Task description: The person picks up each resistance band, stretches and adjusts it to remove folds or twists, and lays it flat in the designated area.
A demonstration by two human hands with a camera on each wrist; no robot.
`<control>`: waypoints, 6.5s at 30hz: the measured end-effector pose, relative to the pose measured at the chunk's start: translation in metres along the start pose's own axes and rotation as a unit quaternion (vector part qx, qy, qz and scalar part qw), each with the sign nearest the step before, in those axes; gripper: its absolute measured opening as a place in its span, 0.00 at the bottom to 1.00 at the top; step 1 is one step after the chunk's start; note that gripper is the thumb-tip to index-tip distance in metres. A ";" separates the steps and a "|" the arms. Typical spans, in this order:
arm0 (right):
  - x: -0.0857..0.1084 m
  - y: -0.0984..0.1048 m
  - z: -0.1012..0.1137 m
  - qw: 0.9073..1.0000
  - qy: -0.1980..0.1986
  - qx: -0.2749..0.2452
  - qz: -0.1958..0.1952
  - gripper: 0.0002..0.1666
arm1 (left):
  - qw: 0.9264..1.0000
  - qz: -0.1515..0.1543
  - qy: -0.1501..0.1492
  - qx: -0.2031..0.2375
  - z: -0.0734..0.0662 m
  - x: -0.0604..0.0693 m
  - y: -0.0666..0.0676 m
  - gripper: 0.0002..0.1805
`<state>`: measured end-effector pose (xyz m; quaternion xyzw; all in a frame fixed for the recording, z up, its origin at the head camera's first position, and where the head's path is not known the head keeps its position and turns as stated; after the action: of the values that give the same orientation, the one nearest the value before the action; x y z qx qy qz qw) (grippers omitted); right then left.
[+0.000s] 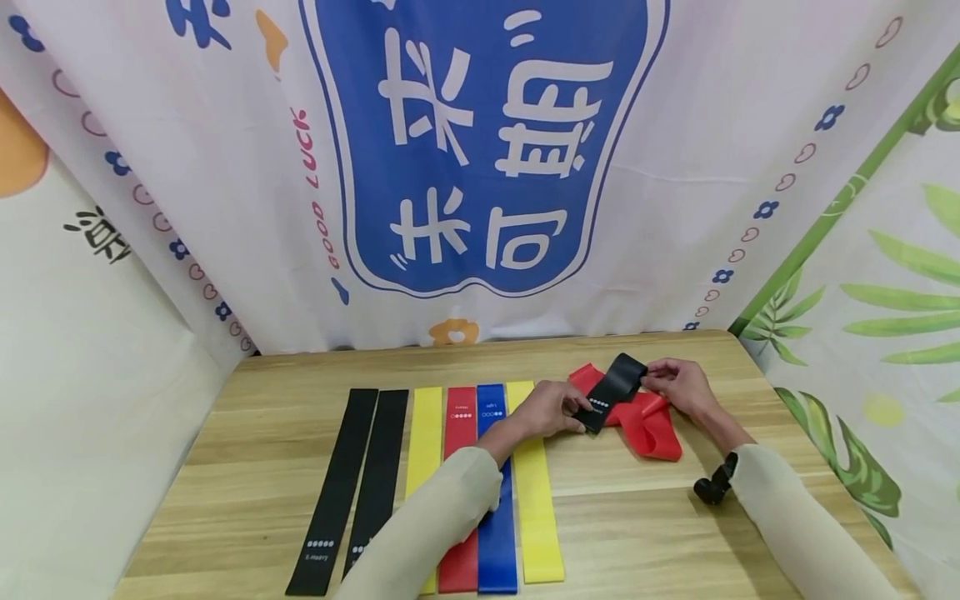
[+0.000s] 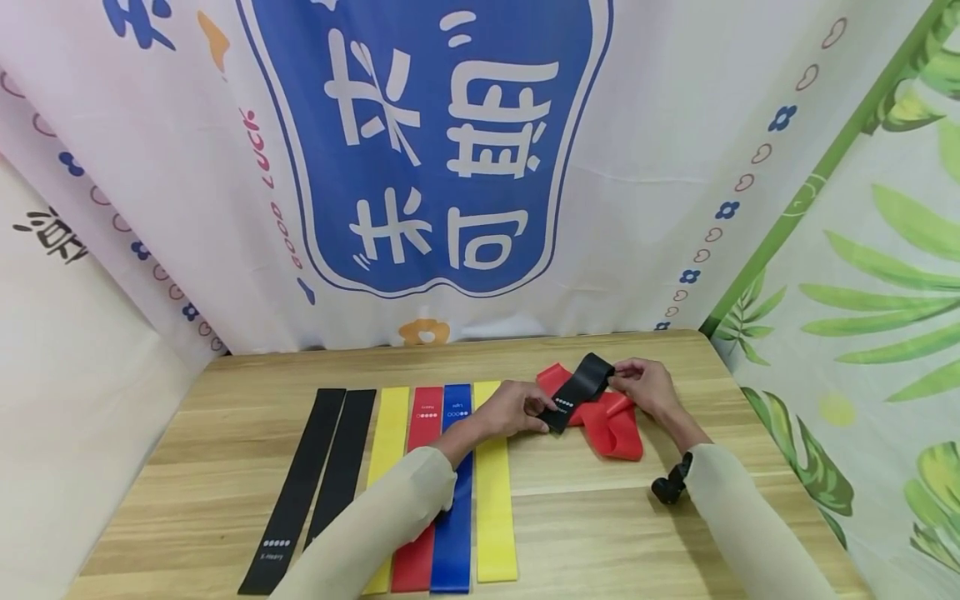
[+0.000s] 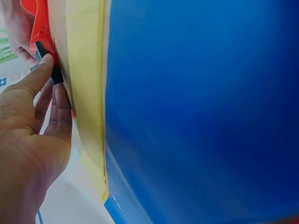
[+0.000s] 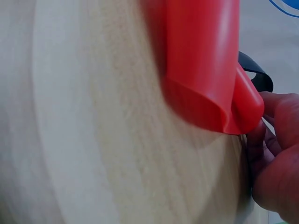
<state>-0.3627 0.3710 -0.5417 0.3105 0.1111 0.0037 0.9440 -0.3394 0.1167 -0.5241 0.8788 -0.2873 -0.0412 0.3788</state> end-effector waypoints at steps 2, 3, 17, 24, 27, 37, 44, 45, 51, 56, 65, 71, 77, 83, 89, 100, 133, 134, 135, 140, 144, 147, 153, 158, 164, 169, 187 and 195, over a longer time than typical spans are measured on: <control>0.000 0.000 0.000 1.000 -0.005 0.000 -0.004 0.17 | 1.000 -0.001 -0.004 0.013 0.000 0.001 0.002 0.14; 0.000 0.000 0.000 1.000 -0.006 -0.001 -0.005 0.16 | 1.000 -0.003 -0.007 0.017 0.000 0.002 0.003 0.12; 0.002 -0.001 0.004 0.997 -0.008 -0.068 -0.032 0.15 | 0.991 -0.026 0.038 0.129 0.013 0.009 0.022 0.04; 0.002 0.002 0.007 0.990 0.001 -0.129 -0.056 0.16 | 0.985 -0.069 0.036 0.154 0.017 0.012 0.038 0.06; 0.003 0.003 0.009 0.986 0.002 -0.153 -0.063 0.17 | 0.981 -0.090 0.034 0.167 0.019 0.012 0.046 0.07; 0.000 0.010 0.020 0.981 0.025 -0.174 -0.086 0.19 | 0.953 -0.134 0.006 0.271 0.025 0.014 0.071 0.07; -0.005 0.013 0.033 0.978 0.054 -0.180 -0.094 0.19 | 0.943 -0.169 -0.001 0.286 0.020 0.017 0.091 0.08; -0.005 0.013 0.036 0.978 0.060 -0.179 -0.094 0.19 | 0.941 -0.174 -0.003 0.292 0.020 0.018 0.094 0.08; -0.008 0.013 0.048 0.981 0.079 -0.159 -0.080 0.16 | 0.925 -0.195 -0.003 0.327 0.018 0.017 0.106 0.09; -0.009 0.015 0.056 0.988 0.087 -0.109 -0.072 0.15 | 0.911 -0.211 0.012 0.354 0.019 0.017 0.122 0.10; -0.006 0.017 0.072 0.992 0.118 -0.027 -0.037 0.12 | 0.889 -0.230 0.021 0.395 0.023 0.021 0.142 0.11; -0.003 0.016 0.084 0.993 0.110 -0.038 -0.001 0.13 | 0.879 -0.240 0.017 0.412 0.025 0.022 0.151 0.12; 0.005 0.012 0.099 0.990 0.103 -0.079 0.052 0.16 | 0.875 -0.234 0.029 0.423 0.030 0.023 0.154 0.13; 0.018 0.005 0.108 0.985 0.089 -0.106 0.099 0.15 | 0.878 -0.221 0.032 0.422 0.035 0.022 0.153 0.12; 0.031 -0.004 0.109 0.979 0.067 -0.136 0.139 0.16 | 0.887 -0.215 0.043 0.406 0.037 0.022 0.151 0.10; 0.056 -0.022 0.110 0.963 0.052 -0.160 0.210 0.18 | 0.900 -0.204 0.055 0.380 0.037 0.018 0.143 0.13; 0.124 -0.100 0.124 0.911 0.035 -0.275 0.305 0.24 | 0.943 -0.130 0.084 0.293 0.035 0.004 0.089 0.14; 0.126 -0.100 0.124 0.910 0.028 -0.278 0.305 0.24 | 0.945 -0.124 0.090 0.289 0.036 0.004 0.087 0.14; 0.128 -0.101 0.124 0.909 0.021 -0.282 0.306 0.24 | 0.947 -0.118 0.093 0.283 0.037 0.004 0.084 0.14; 0.136 -0.105 0.123 0.903 -0.001 -0.298 0.310 0.25 | 0.961 -0.092 0.102 0.240 0.039 0.002 0.073 0.16; 0.138 -0.106 0.124 0.904 0.002 -0.295 0.311 0.25 | 0.972 -0.086 0.101 0.194 0.038 0.001 0.067 0.18; 0.139 -0.106 0.124 0.905 -0.001 -0.294 0.309 0.25 | 0.977 -0.088 0.098 0.167 0.038 -0.001 0.065 0.18; 0.139 -0.108 0.119 0.909 -0.013 -0.282 0.306 0.24 | 0.985 -0.087 0.091 0.122 0.040 -0.003 0.062 0.19; 0.140 -0.112 0.115 0.917 -0.007 -0.243 0.317 0.23 | 0.990 -0.080 0.078 0.090 0.038 -0.003 0.060 0.20; 0.142 -0.117 0.119 0.918 -0.001 -0.229 0.324 0.21 | 0.994 -0.078 0.066 0.046 0.033 -0.003 0.058 0.20; 0.143 -0.119 0.124 0.919 0.001 -0.225 0.323 0.22 | 0.994 -0.078 0.074 0.028 0.032 -0.005 0.056 0.20; 0.141 -0.121 0.133 0.929 0.093 -0.138 0.332 0.17 | 0.993 -0.079 0.080 -0.047 0.030 -0.007 0.050 0.19; 0.135 -0.112 0.137 0.932 0.102 -0.121 0.327 0.17 | 0.991 -0.100 0.069 -0.057 0.027 -0.003 0.052 0.16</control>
<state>-0.2088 0.2107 -0.5288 0.2109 0.0980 0.3571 0.9046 -0.3743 0.0727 -0.5079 0.8811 -0.1678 -0.0341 0.4409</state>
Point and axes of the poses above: each hand's wrist, its own x-axis away from the middle knuckle, its own y-axis out of the back of the hand, z = x × y, the point moved 8 cm from there along -x, towards the middle knuckle, and after that the axes turned 14 degrees about y, right-handed, at the moved point
